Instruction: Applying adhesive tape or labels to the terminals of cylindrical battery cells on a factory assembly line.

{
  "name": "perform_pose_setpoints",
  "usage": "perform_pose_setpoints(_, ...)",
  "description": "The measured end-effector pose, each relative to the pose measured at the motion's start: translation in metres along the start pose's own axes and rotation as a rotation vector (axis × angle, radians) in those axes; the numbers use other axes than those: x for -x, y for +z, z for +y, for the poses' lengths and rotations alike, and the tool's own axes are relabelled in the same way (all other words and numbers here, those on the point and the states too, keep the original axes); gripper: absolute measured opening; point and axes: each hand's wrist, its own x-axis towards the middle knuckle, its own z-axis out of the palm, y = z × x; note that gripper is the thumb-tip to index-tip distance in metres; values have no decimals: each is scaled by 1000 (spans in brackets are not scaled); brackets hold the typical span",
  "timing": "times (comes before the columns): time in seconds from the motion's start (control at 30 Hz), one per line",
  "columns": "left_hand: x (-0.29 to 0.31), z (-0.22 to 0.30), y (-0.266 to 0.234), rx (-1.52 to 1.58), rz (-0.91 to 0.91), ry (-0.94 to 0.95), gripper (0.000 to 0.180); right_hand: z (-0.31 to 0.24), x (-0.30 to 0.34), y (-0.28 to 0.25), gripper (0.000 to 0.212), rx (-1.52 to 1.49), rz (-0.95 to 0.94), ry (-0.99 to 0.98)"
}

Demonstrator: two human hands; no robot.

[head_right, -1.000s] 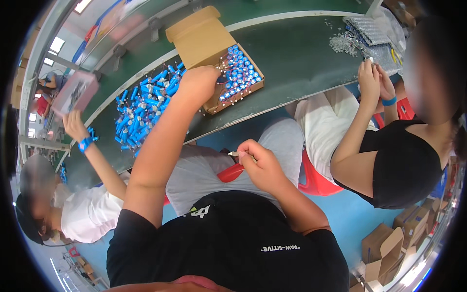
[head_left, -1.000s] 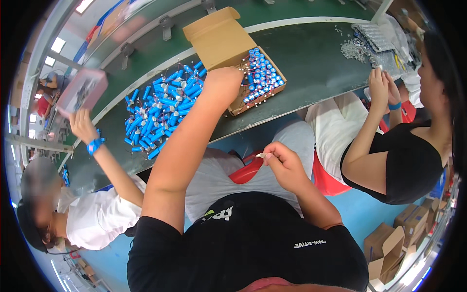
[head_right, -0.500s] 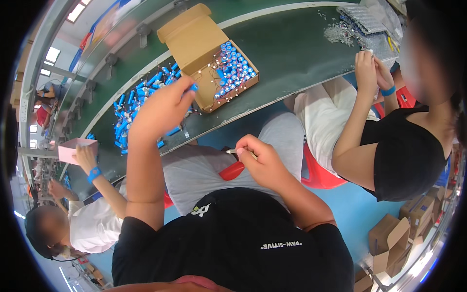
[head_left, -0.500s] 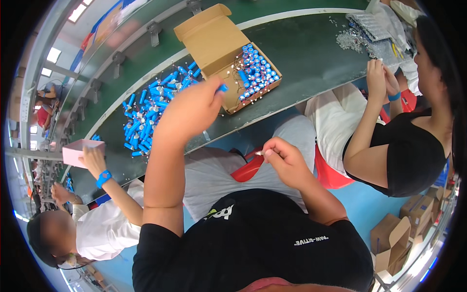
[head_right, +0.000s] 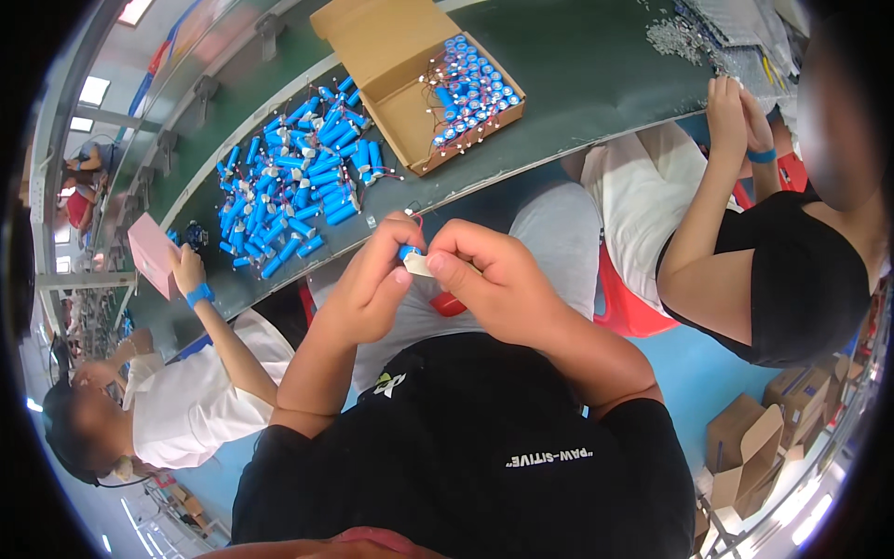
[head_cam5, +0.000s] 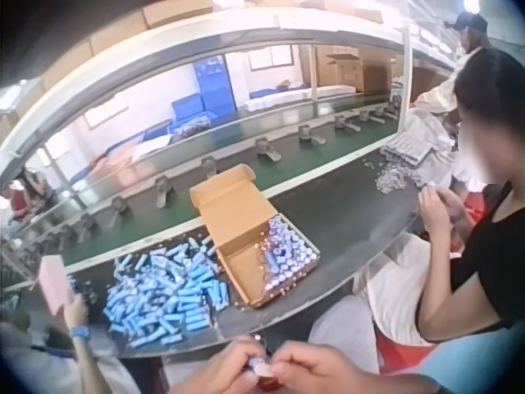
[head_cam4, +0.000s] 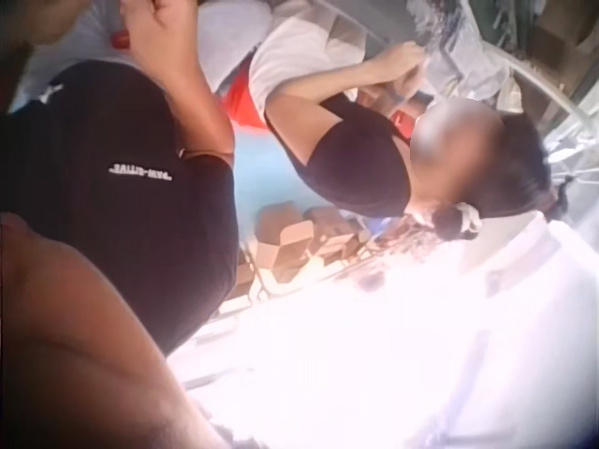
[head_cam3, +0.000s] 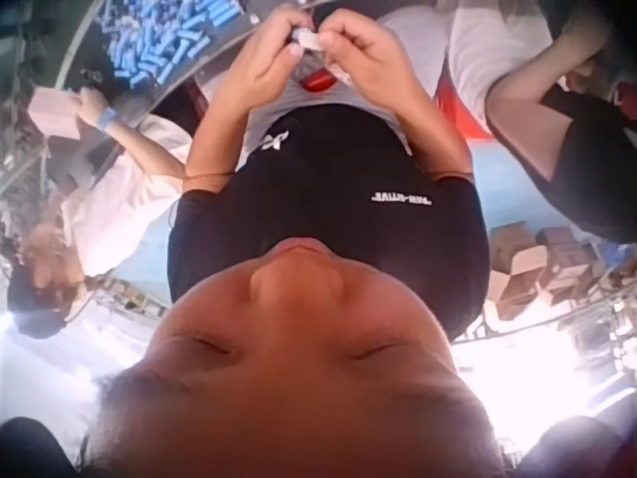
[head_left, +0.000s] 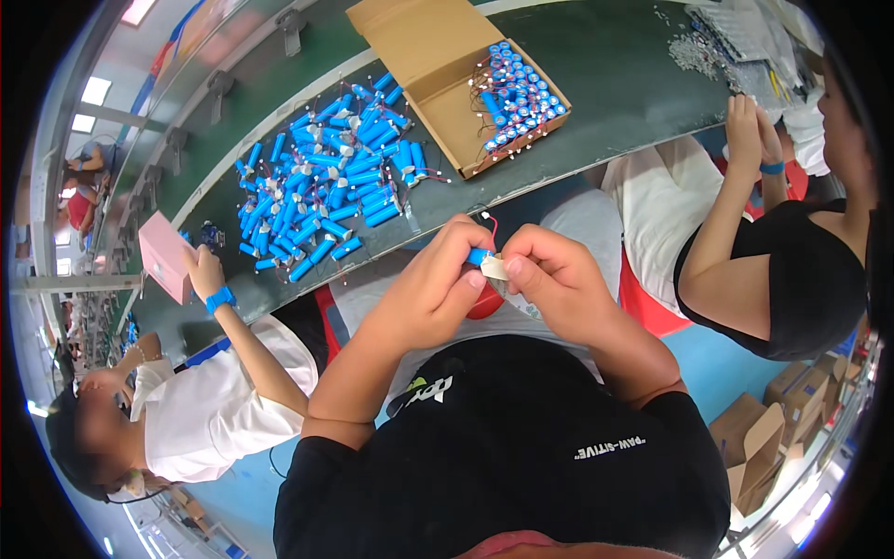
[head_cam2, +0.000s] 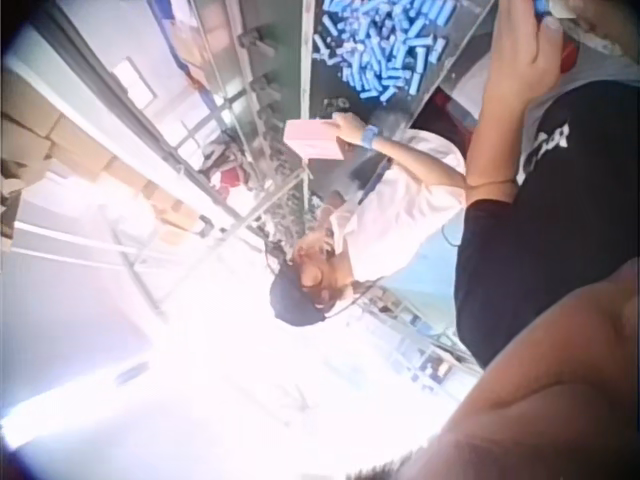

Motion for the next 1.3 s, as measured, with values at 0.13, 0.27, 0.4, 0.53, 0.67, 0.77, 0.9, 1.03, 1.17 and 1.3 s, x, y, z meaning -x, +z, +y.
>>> perform_pose_setpoints(0.13,3,4,-3,-3,-22,55,31,3,-1,9,15,11,20,-10)
perform_pose_setpoints(0.27,3,3,0,-73,24,66,20,5,0,13,14,34,19,-12)
perform_pose_setpoints(0.4,9,-8,3,27,80,47,18,-3,2,19,10,5,17,52)
perform_pose_setpoints(0.53,12,-9,14,48,219,35,22,6,3,20,10,60,6,105)
perform_pose_setpoints(0.67,7,2,13,-71,217,219,28,19,4,7,13,-147,-157,265)
perform_pose_setpoints(0.77,4,14,9,-305,-22,191,20,16,13,10,12,-250,-165,422)
perform_pose_setpoints(0.9,3,15,17,-357,-65,194,19,26,20,8,13,-250,-147,433)
perform_pose_setpoints(1.03,11,26,54,-172,-326,306,22,39,12,23,10,-357,2,339)
perform_pose_setpoints(1.17,-7,24,67,-175,-372,448,20,177,-1,-1,14,-258,-93,400)
perform_pose_setpoints(1.3,-12,13,39,-288,-169,257,24,119,16,15,20,-443,79,143)
